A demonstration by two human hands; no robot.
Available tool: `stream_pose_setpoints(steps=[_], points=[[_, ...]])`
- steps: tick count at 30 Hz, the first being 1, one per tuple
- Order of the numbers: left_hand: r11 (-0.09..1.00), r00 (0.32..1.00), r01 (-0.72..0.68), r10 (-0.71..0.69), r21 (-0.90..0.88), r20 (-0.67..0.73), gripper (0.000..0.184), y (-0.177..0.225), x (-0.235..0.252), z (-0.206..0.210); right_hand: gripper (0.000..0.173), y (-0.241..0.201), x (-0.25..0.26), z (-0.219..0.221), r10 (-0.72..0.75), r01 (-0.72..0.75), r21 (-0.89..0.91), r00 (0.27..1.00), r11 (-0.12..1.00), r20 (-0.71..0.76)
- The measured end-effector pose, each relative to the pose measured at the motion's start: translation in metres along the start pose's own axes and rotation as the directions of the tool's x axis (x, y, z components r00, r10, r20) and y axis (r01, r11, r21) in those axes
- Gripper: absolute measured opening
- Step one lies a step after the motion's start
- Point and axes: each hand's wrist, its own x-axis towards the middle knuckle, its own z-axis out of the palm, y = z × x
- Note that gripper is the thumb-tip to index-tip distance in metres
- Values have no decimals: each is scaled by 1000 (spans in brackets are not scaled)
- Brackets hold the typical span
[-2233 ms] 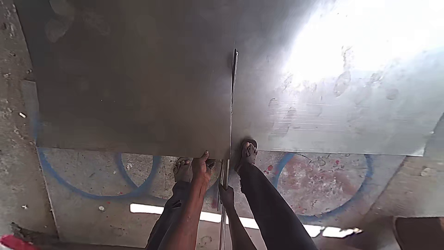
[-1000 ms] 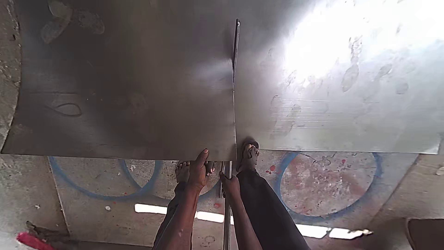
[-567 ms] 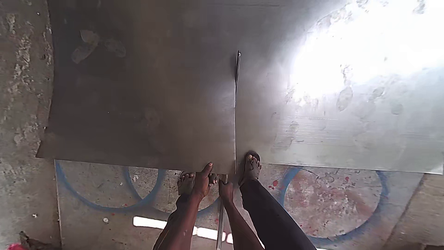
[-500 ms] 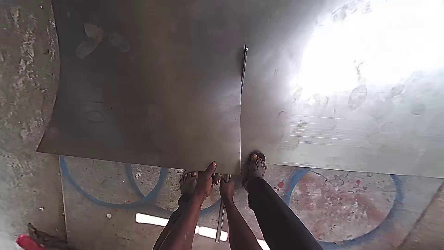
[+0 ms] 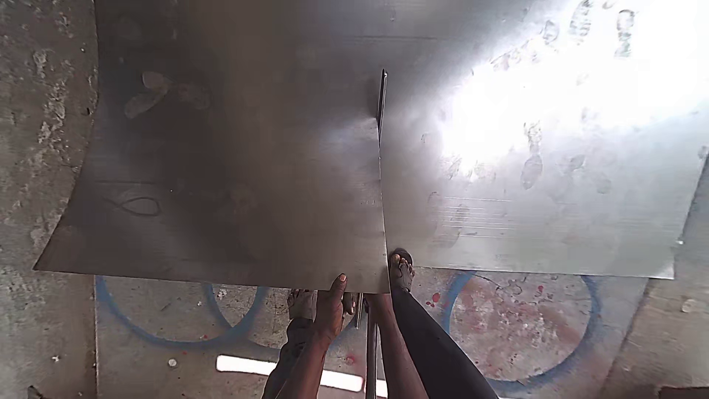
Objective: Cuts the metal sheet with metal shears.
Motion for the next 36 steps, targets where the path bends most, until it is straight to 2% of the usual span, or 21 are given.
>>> stream_pose_setpoints(steps=[2,4,6,8,10,13,15,17,19,21,22,23,24,26,28,30,32,36], points=[[1000,1000,7,-7,-1,7,19,-5,8,-5,23,-2,6,-4,18,-18,22,1000,1000,20],[999,1000,14,-14,-33,-11,18,-6,8,-14,22,7,-3,-2,67,-82,184,994,980,83],[999,1000,20,-19,-41,21,20,-3,17,-20,32,21,-16,-1,147,-188,288,977,939,156],[998,997,62,-61,-17,57,21,-3,16,-29,46,44,-41,6,275,-303,203,949,931,156],[995,992,97,-99,27,74,24,-4,17,-32,49,53,-44,14,304,-309,60,950,949,69],[992,991,104,-110,72,78,24,-7,24,-25,45,67,-2,46,266,-266,-57,964,962,-6],[991,991,97,-105,96,78,26,-11,30,-22,41,83,39,78,225,-228,-70,973,971,-44],[993,993,61,-71,105,97,26,-4,43,-25,40,80,67,100,215,-216,-48,976,975,-21],[993,990,95,-102,76,95,26,-6,14,-33,40,111,35,91,290,-288,-51,957,956,31],[999,987,1,-6,32,158,26,10,42,-20,41,79,64,80,184,-184,17,983,983,-8],[1000,988,-27,24,16,155,26,16,37,-19,40,77,53,75,196,-195,38,981,980,-12],[1000,991,-26,26,1,129,25,15,15,-20,40,89,20,62,243,-243,31,970,970,-14],[999,993,-39,40,-8,112,25,21,5,-17,42,82,-2,47,254,-253,47,967,966,-21],[995,989,-100,102,-25,111,24,32,13,-4,44,33,-13,11,168,-162,117,985,980,-44],[996,992,-87,90,-31,88,23,29,-7,-4,37,11,-28,-16,137,-134,148,991,980,-9],[995,991,-99,102,-31,89,22,29,-4,1,30,-14,-4,-19,106,-103,120,994,987,-24],[996,994,-84,85,-20,75,21,25,-8,-3,27,-15,0,-11,104,-104,65,995,992,-5],[999,996,-42,43,-17,76,21,24,-3,-10,29,-13,7,-11,106,-107,84,994,991,17]])
